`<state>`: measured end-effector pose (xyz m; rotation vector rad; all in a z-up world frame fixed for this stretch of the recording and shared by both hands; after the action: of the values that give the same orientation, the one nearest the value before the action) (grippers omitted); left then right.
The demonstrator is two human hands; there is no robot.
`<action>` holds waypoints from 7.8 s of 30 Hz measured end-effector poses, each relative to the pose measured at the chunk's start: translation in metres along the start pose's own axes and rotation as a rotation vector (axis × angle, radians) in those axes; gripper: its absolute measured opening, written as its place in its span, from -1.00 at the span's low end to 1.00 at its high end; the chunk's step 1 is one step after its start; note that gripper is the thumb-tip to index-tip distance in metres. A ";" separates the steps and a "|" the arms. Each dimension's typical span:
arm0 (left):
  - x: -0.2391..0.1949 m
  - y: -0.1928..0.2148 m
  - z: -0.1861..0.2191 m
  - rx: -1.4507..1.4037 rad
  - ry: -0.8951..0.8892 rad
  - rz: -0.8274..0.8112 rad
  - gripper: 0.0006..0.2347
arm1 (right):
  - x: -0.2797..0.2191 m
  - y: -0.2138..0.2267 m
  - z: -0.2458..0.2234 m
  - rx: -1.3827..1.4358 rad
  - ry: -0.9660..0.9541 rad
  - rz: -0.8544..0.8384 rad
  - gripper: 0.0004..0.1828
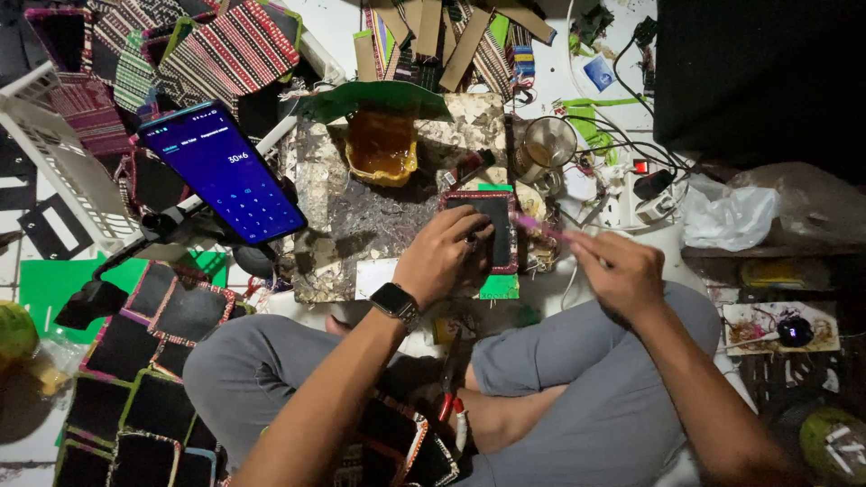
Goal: The person sits on the floor and uses a pink brush to apply a yellowish adhesive to the edges of a small rectangular fabric piece. They repeatedly dip the brush into a container and spread the glue along the borders of the item.
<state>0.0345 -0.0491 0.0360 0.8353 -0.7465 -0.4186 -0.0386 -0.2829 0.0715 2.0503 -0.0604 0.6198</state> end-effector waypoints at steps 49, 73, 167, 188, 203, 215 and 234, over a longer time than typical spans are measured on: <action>0.067 -0.007 0.014 0.653 -0.032 -0.080 -0.64 | -0.078 0.047 0.008 0.557 -0.254 0.537 -0.79; -0.063 0.081 -0.006 0.681 0.272 -0.040 -0.39 | -0.069 0.052 -0.007 0.502 -0.229 0.465 -0.80; 0.001 -0.006 0.040 0.468 -0.128 0.005 -0.66 | -0.062 0.037 0.002 0.425 -0.239 0.385 -0.78; 0.005 -0.033 0.024 0.379 0.070 -0.019 -0.87 | 0.123 -0.003 -0.117 0.079 0.134 0.054 -0.80; 0.002 -0.042 0.013 0.219 0.183 -0.148 -0.88 | 0.191 -0.069 -0.142 -0.503 0.282 -0.142 -0.86; -0.003 -0.041 0.014 0.355 0.092 -0.050 -0.90 | 0.205 -0.029 -0.158 -0.483 0.235 -0.420 -0.85; -0.003 -0.054 0.009 0.318 0.145 -0.100 -0.86 | 0.197 -0.096 -0.129 -0.525 0.271 -0.203 -0.84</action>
<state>0.0236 -0.0852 -0.0037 1.1924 -0.6459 -0.3282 0.1081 -0.0859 0.1370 1.4348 0.1302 0.6669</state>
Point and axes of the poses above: each hand's wrist, its own x-axis towards the middle knuckle, its own y-axis out of the back of the hand, z = x × y, the point moved 7 cm from there along x, towards the middle knuckle, and after that the axes turned 13 degrees about y, right-handed, at the moved point
